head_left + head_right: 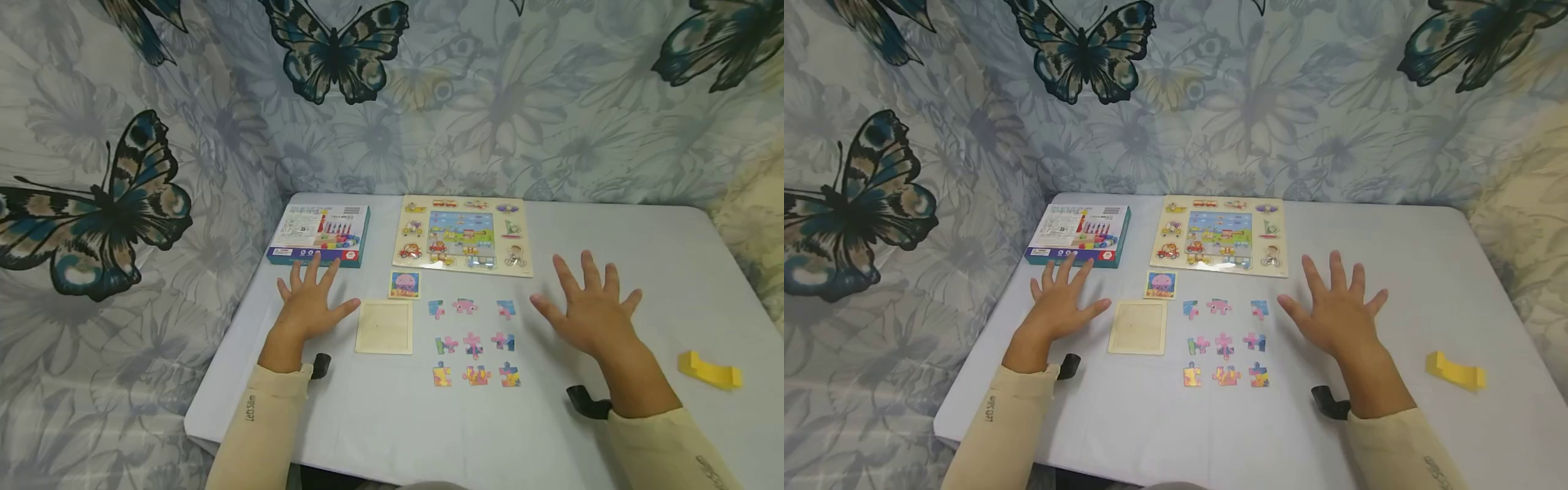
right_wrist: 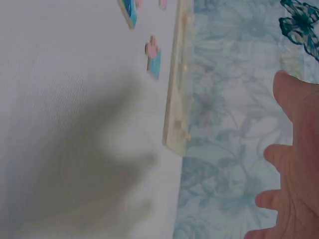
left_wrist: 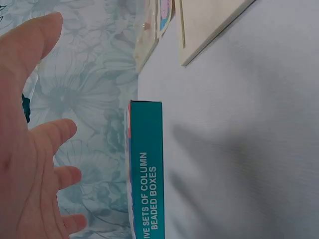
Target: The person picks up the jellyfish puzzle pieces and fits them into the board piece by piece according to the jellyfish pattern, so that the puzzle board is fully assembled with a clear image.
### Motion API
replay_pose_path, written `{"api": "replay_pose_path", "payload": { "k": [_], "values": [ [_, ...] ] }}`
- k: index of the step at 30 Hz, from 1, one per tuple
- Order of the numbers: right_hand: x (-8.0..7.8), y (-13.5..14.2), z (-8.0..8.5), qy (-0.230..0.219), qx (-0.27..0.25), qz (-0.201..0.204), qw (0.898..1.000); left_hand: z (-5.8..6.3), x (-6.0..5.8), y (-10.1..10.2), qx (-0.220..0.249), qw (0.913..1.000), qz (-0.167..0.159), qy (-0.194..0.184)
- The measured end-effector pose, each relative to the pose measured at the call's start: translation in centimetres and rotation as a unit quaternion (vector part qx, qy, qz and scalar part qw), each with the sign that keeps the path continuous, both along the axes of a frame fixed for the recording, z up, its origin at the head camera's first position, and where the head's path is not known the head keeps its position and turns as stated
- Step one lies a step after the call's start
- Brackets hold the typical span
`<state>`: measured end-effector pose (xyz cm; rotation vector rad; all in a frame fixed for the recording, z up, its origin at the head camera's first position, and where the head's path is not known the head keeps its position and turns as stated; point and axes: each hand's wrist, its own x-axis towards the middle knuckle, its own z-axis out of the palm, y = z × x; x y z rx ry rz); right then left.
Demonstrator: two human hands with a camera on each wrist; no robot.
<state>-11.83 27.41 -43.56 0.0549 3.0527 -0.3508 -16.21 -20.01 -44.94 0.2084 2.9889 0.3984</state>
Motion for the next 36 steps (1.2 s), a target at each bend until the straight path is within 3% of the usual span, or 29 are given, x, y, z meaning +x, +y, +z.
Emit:
{"api": "replay_pose_path", "payload": {
  "k": [5,12,15,20,26,33,36],
  "values": [
    [-0.7,-3.5,-0.4,-0.019,0.006,0.039,0.999,-0.4,0.7,0.2,-0.024,0.9994,-0.02,-0.018],
    [-2.0,-10.2,-2.3,-0.063,0.0,0.133,0.989,-2.2,2.6,2.0,-0.053,0.991,-0.112,-0.05],
    [-2.6,-12.6,-3.2,-0.059,0.003,0.171,0.983,-2.8,3.4,2.7,-0.045,0.989,-0.13,-0.054],
    [-3.5,-14.8,-3.9,-0.015,-0.002,0.227,0.974,-3.3,5.0,3.2,-0.037,0.9881,-0.137,-0.058],
    [-4.2,-15.5,-3.6,0.004,-0.023,0.229,0.973,-3.4,6.6,3.4,-0.023,0.9871,-0.15,-0.05],
    [-5.1,-16.0,-2.3,-0.07,-0.099,0.222,0.967,-3.3,7.6,4.0,-0.012,0.9858,-0.159,-0.054],
    [-5.7,-16.4,-1.6,-0.078,-0.134,0.224,0.962,-3.3,7.7,4.2,-0.013,0.9853,-0.162,-0.05]
  ]
}}
